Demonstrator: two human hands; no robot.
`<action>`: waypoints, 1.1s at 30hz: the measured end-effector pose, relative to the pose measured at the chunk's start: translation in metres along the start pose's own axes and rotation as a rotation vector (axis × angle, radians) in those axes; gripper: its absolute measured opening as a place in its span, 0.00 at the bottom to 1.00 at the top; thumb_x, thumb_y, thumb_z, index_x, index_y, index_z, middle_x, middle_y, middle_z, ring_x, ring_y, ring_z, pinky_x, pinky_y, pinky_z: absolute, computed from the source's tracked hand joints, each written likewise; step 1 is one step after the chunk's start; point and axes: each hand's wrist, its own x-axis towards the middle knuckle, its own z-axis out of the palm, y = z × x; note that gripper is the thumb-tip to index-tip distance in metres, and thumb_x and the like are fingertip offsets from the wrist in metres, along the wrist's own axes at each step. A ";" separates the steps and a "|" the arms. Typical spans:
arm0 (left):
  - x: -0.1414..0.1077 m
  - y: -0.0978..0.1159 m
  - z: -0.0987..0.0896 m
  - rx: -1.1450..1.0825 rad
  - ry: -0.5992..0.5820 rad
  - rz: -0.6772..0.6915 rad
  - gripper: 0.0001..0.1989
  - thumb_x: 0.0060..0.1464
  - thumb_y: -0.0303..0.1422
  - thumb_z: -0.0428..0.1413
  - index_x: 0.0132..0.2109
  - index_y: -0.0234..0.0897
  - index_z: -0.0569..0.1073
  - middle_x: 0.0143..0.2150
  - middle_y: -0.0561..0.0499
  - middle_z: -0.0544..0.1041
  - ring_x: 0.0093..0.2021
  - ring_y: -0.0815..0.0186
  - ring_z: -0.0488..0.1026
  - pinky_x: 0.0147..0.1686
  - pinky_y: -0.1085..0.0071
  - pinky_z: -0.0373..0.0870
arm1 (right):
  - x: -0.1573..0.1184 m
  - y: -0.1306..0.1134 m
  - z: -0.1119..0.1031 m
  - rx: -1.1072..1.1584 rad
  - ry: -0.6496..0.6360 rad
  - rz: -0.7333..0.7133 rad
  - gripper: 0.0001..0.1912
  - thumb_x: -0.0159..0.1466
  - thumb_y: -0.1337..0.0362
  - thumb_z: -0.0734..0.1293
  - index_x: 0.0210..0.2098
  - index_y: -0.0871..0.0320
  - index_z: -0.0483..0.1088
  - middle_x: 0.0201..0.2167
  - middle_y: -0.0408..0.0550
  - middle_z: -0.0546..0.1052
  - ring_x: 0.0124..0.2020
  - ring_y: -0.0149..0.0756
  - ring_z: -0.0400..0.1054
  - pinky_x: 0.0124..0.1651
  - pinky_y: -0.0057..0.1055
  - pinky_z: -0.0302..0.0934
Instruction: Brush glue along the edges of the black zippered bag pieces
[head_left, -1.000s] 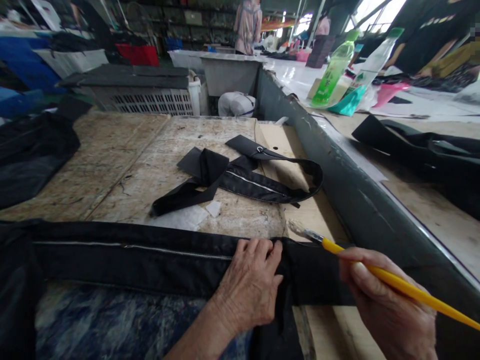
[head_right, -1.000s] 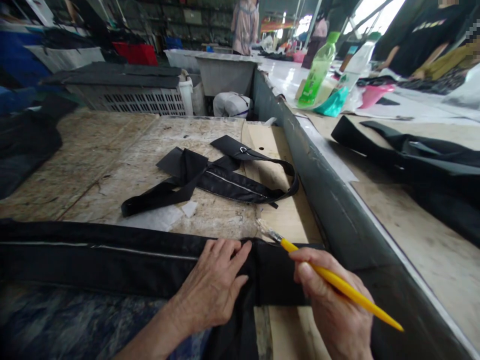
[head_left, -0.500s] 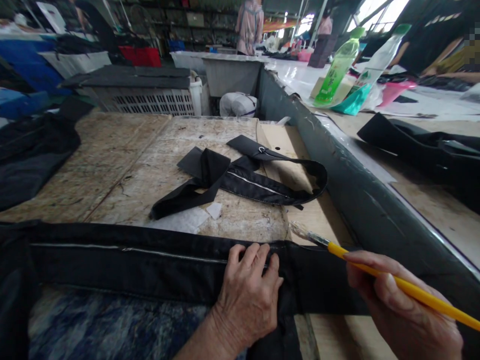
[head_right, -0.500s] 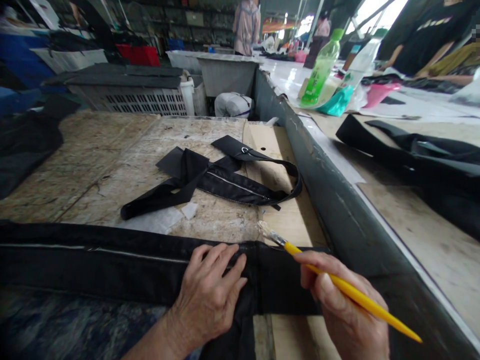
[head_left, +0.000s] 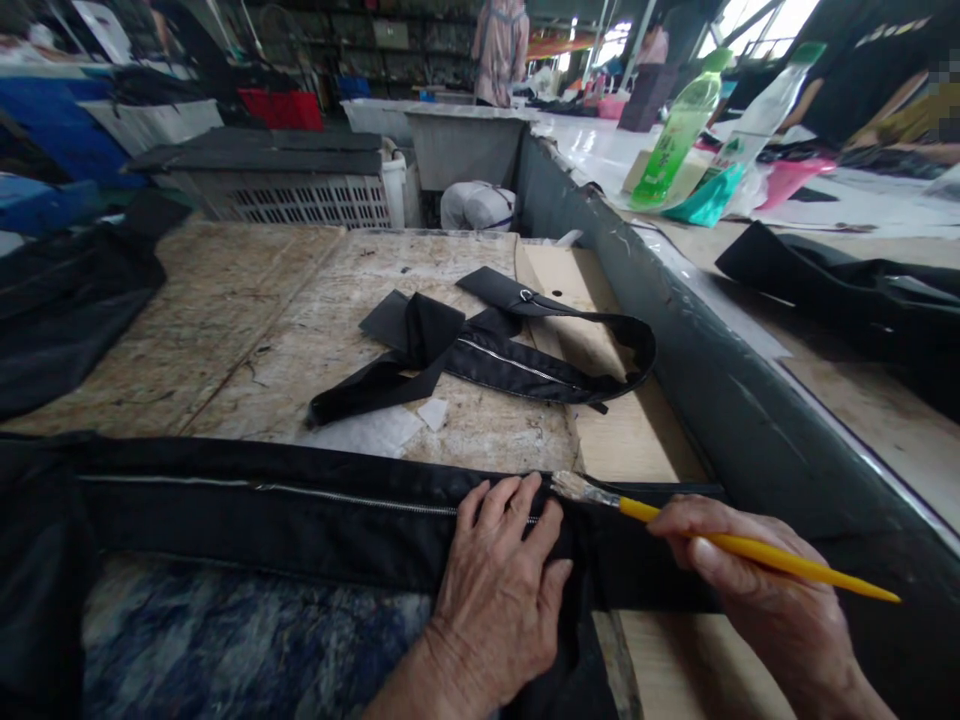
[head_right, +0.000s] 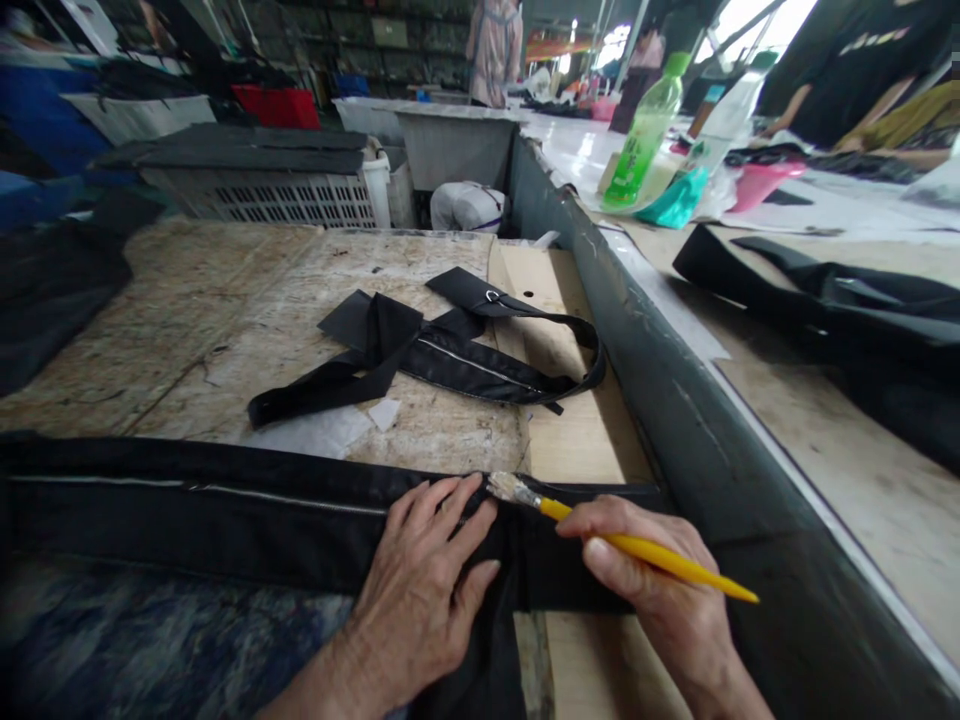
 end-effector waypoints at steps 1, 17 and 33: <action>0.000 0.000 0.000 -0.014 0.003 -0.010 0.18 0.57 0.35 0.49 0.54 0.41 0.67 0.61 0.46 0.65 0.59 0.55 0.60 0.57 0.49 0.58 | 0.002 0.000 0.001 0.014 -0.010 -0.005 0.13 0.61 0.51 0.67 0.30 0.53 0.76 0.23 0.42 0.72 0.22 0.29 0.64 0.26 0.22 0.60; 0.001 -0.002 0.003 -0.049 0.082 0.059 0.16 0.56 0.30 0.51 0.52 0.36 0.68 0.51 0.44 0.69 0.54 0.54 0.62 0.53 0.47 0.58 | 0.042 -0.035 0.010 -0.178 -0.305 0.084 0.18 0.62 0.49 0.65 0.27 0.56 0.73 0.22 0.40 0.71 0.23 0.28 0.63 0.25 0.24 0.55; 0.001 0.000 0.000 0.030 0.067 0.084 0.15 0.58 0.31 0.49 0.52 0.34 0.68 0.52 0.48 0.70 0.45 0.58 0.64 0.45 0.56 0.60 | 0.039 -0.024 0.014 -0.124 -0.240 0.089 0.17 0.62 0.49 0.66 0.27 0.56 0.72 0.23 0.39 0.71 0.24 0.27 0.63 0.27 0.24 0.55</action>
